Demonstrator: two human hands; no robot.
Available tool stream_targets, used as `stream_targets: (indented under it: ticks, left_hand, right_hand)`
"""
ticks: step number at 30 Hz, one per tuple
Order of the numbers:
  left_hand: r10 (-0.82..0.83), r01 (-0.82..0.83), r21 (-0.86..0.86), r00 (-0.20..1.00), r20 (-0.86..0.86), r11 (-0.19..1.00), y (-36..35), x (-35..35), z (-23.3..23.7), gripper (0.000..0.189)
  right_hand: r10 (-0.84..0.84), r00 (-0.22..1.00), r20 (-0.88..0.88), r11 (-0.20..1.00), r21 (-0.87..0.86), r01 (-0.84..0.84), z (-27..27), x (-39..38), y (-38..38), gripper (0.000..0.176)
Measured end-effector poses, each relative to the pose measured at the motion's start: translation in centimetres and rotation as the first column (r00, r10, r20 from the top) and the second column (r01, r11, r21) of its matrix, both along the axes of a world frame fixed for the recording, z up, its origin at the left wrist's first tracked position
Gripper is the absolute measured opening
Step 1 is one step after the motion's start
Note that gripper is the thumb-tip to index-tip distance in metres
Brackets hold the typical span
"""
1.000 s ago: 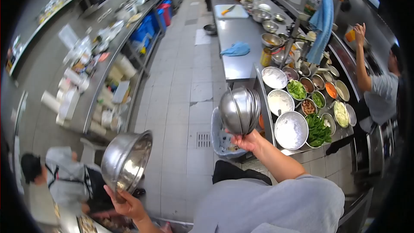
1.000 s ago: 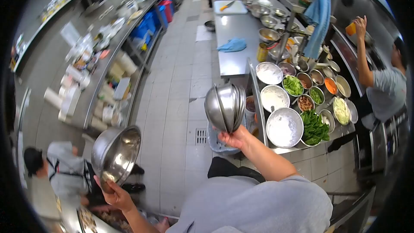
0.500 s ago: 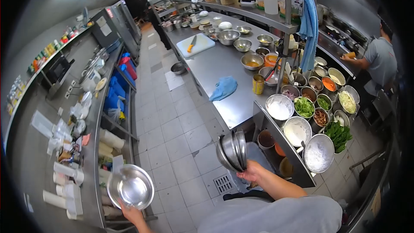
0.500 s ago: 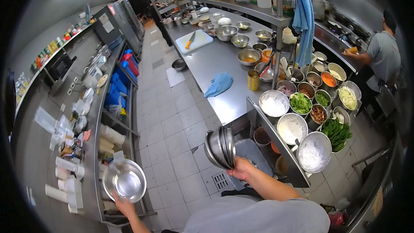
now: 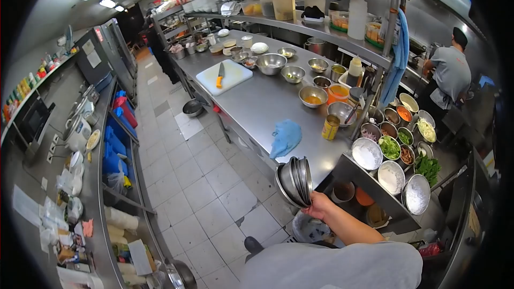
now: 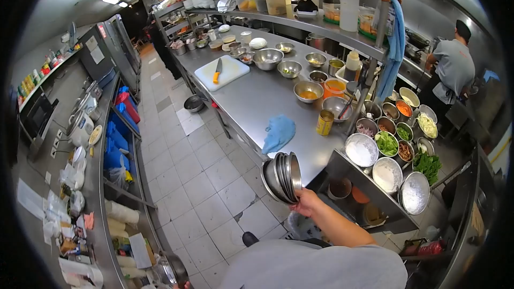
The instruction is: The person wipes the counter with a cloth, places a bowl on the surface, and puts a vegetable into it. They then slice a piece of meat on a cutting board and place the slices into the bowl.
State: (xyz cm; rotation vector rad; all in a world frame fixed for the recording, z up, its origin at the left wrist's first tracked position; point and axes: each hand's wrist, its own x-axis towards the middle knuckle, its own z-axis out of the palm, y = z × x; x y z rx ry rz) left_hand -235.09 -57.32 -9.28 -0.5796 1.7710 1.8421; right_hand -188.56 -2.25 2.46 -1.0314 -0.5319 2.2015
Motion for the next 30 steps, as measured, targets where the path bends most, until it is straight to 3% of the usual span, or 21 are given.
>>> stream_targets:
  ticks: [3, 5, 7, 9, 11, 14, 16, 19, 22, 25, 27, 28, 30]
  left_hand:
    - [-0.101, 0.107, 0.133, 0.994, -0.050, 0.985, 6.6, -10.5, -2.6, 0.033]
    - [-0.256, 0.252, -0.064, 0.964, -0.067, 0.966, 19.2, -10.8, 12.2, 0.037]
    - [-0.663, 0.650, -0.137, 0.742, -0.096, 0.747, 25.7, -18.0, 12.2, 0.038]
    - [-0.877, 0.742, -0.468, 0.420, -0.234, 0.480, 34.8, -20.2, 15.5, 0.022]
    - [-0.906, 0.742, -0.523, 0.302, -0.297, 0.419, 43.5, -21.9, 18.1, 0.024]
    - [-0.922, 0.829, -0.489, 0.079, -0.380, 0.272, 55.8, -21.1, 25.7, 0.025]
    - [-0.875, 0.833, -0.497, -0.033, -0.483, 0.242, 62.7, -18.9, 32.8, 0.023]
    - [-0.709, 0.806, -0.535, -0.222, -0.669, 0.252, 71.8, -16.1, 42.7, 0.018]
    - [-0.388, 0.850, -0.438, -0.313, -0.867, 0.293, 79.9, -12.4, 52.1, 0.018]
    - [0.051, 0.850, -0.420, -0.458, -0.888, 0.319, 87.1, -7.9, 62.5, 0.025]
    - [0.118, 0.849, -0.317, -0.399, -0.909, 0.424, 91.4, -3.9, 69.0, 0.036]
    - [0.179, 0.897, -0.246, -0.328, -0.928, 0.366, 94.3, -2.1, 72.2, 0.041]
    - [0.453, 0.912, -0.278, -0.394, -0.800, 0.302, 100.5, 0.5, 78.7, 0.045]
  right_hand:
    - [-0.064, 0.998, -0.018, 0.997, -0.042, 0.063, -1.5, -3.4, 2.8, 0.012]
    - [-0.187, 0.982, 0.018, 0.982, -0.016, 0.188, -1.7, -5.6, 4.2, 0.012]
    - [-0.246, 0.969, 0.014, 0.969, -0.009, 0.246, 0.1, -7.3, 5.1, 0.013]
    - [-0.325, 0.942, 0.081, 0.945, 0.077, 0.319, 1.6, -8.8, 5.5, 0.014]
    - [-0.373, 0.920, 0.118, 0.927, 0.093, 0.364, 1.6, -9.5, 5.8, 0.023]
    - [-0.498, 0.859, 0.118, 0.861, 0.182, 0.475, 1.0, -11.0, 6.7, 0.030]
    - [-0.546, 0.791, 0.277, 0.837, 0.231, 0.496, 0.8, -11.5, 8.1, 0.036]
    - [-0.566, 0.757, 0.327, 0.825, 0.208, 0.526, 0.1, -12.3, 11.6, 0.035]
    - [-0.636, 0.705, 0.313, 0.771, 0.272, 0.575, -0.8, -13.3, 16.6, 0.037]
    - [-0.723, 0.638, 0.263, 0.689, 0.326, 0.647, -2.1, -14.7, 22.0, 0.037]
    - [-0.695, 0.623, 0.359, 0.718, 0.385, 0.580, -3.3, -15.2, 25.8, 0.035]
    - [-0.706, 0.613, 0.355, 0.708, 0.385, 0.592, -3.4, -15.5, 27.3, 0.035]
    - [-0.637, 0.453, 0.624, 0.768, 0.466, 0.439, -3.1, -16.6, 29.9, 0.041]
